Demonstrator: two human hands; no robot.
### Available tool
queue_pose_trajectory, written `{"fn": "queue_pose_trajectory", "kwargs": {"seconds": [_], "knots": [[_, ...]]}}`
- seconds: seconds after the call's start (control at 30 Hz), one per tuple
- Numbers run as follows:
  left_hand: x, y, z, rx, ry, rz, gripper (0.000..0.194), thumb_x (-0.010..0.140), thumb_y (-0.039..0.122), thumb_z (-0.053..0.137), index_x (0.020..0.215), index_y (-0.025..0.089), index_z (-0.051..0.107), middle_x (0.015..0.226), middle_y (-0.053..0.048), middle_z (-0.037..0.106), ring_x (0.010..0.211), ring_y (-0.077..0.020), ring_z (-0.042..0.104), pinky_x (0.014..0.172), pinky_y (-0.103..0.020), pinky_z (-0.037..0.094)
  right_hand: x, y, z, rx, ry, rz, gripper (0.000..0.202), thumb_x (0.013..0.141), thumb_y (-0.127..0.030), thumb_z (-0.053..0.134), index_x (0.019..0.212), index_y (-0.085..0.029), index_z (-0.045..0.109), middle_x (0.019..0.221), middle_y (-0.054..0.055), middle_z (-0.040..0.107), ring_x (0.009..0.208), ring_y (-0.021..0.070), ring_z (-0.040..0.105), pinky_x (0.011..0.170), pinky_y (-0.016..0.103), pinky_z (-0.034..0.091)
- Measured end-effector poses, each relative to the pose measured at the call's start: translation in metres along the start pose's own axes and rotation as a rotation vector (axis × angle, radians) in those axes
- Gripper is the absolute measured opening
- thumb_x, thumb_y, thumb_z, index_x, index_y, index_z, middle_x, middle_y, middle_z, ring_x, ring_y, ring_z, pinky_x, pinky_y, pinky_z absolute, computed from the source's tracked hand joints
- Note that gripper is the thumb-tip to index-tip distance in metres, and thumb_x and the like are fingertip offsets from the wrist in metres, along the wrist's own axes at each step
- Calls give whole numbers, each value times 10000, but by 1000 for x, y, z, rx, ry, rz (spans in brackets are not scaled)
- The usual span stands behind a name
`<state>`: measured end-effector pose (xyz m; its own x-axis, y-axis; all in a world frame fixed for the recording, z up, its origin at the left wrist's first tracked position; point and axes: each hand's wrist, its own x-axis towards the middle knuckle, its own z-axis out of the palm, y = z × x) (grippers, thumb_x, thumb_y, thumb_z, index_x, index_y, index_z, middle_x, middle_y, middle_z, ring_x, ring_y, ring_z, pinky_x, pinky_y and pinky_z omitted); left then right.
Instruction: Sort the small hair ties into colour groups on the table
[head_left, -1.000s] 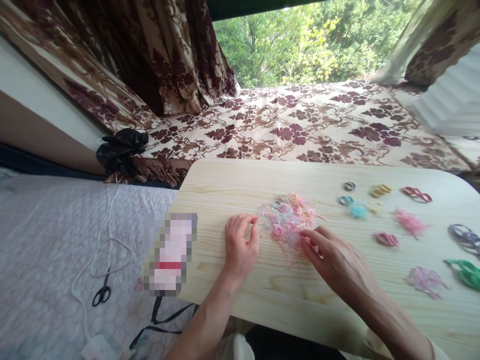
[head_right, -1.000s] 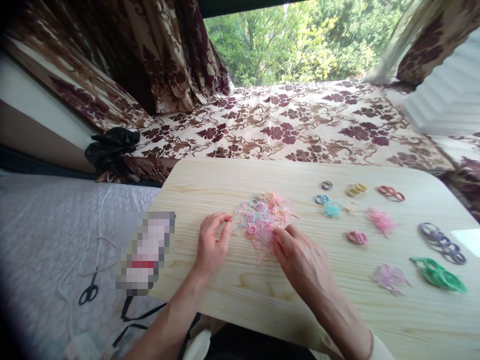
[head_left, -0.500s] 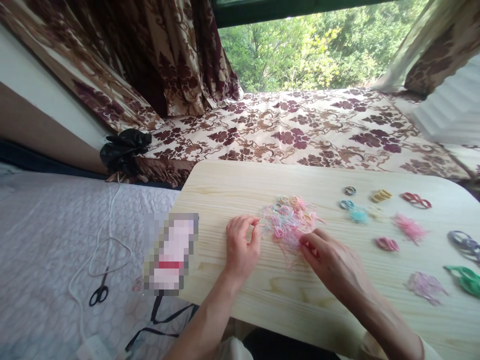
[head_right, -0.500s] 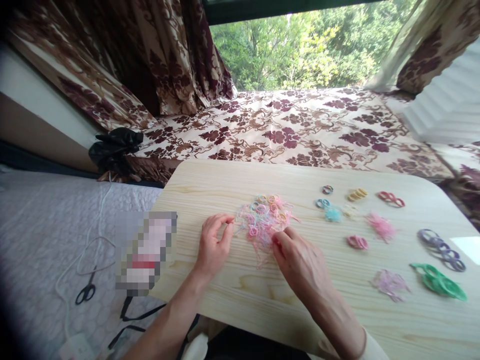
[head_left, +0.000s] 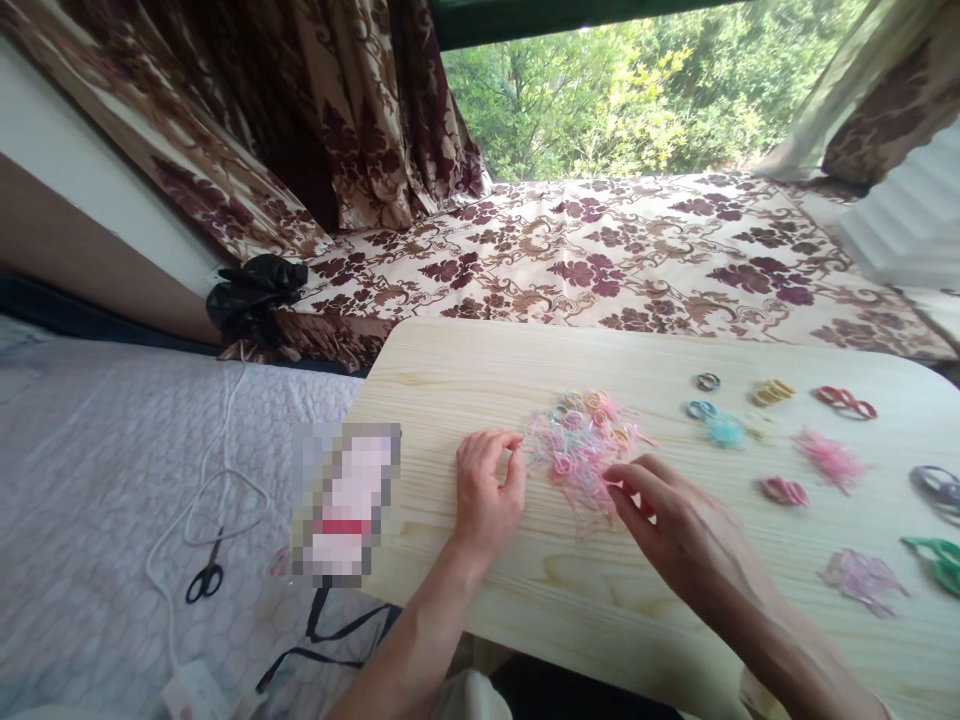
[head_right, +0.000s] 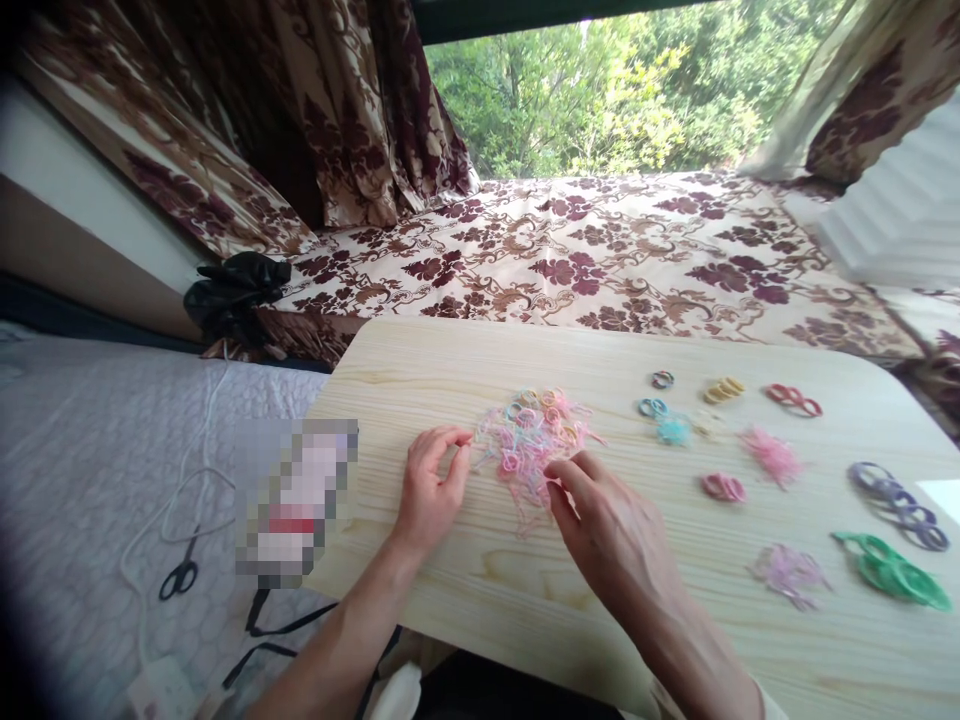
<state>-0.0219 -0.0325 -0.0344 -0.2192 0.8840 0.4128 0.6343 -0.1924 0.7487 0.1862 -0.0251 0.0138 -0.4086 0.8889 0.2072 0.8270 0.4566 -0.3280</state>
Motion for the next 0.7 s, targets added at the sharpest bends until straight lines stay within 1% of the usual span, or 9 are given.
{"fn": "queue_pose_trajectory", "kwargs": {"seconds": [0.1, 0.2, 0.33, 0.43, 0.5, 0.6, 0.7], "knots": [[0, 1, 0, 2, -1, 0, 134, 905, 168, 519, 934, 203, 645, 957, -51, 728, 959, -206, 649, 921, -394, 476, 7, -3, 9, -44, 11, -53, 231, 945, -305, 442, 924, -219, 655, 858, 27, 676, 580, 113, 599, 469, 243, 354], [0, 1, 0, 3, -1, -2, 134, 906, 165, 518, 931, 204, 643, 953, -49, 727, 955, -205, 649, 920, -393, 475, 11, -4, 17, -113, 26, -76, 250, 950, -319, 436, 907, -208, 657, 854, 46, 668, 646, 139, 612, 482, 256, 344], [0, 1, 0, -8, -2, -6, 129, 903, 163, 523, 932, 202, 642, 953, -51, 725, 960, -206, 646, 924, -395, 474, 13, -4, 20, -147, 46, -89, 284, 958, -306, 416, 845, -203, 656, 814, 48, 655, 628, 139, 588, 491, 260, 341], [0, 1, 0, -11, -7, -8, 128, 902, 165, 525, 934, 204, 643, 956, -52, 725, 960, -207, 646, 924, -396, 475, 11, -4, 17, -113, 63, -82, 316, 971, -309, 396, 828, -206, 659, 795, 39, 650, 608, 127, 583, 485, 253, 344], [0, 1, 0, -10, -8, -9, 130, 901, 168, 524, 933, 206, 644, 955, -52, 726, 962, -208, 647, 928, -397, 475, 9, -5, 13, -59, 76, -45, 314, 974, -326, 405, 850, -209, 668, 816, 32, 661, 577, 108, 576, 487, 242, 362], [0, 1, 0, -8, -1, -5, 126, 897, 168, 526, 927, 205, 643, 952, -53, 728, 965, -209, 648, 933, -400, 476, 4, -4, 4, 44, 82, 25, 295, 965, -349, 440, 869, -212, 684, 850, 24, 678, 533, 82, 562, 499, 229, 399], [0, 1, -1, -7, -1, -3, 129, 896, 170, 524, 930, 205, 643, 952, -53, 728, 963, -207, 650, 930, -396, 478, -3, -1, -7, 104, 63, 77, 295, 952, -366, 467, 846, -222, 702, 828, 16, 679, 533, 83, 568, 513, 227, 421]]}}
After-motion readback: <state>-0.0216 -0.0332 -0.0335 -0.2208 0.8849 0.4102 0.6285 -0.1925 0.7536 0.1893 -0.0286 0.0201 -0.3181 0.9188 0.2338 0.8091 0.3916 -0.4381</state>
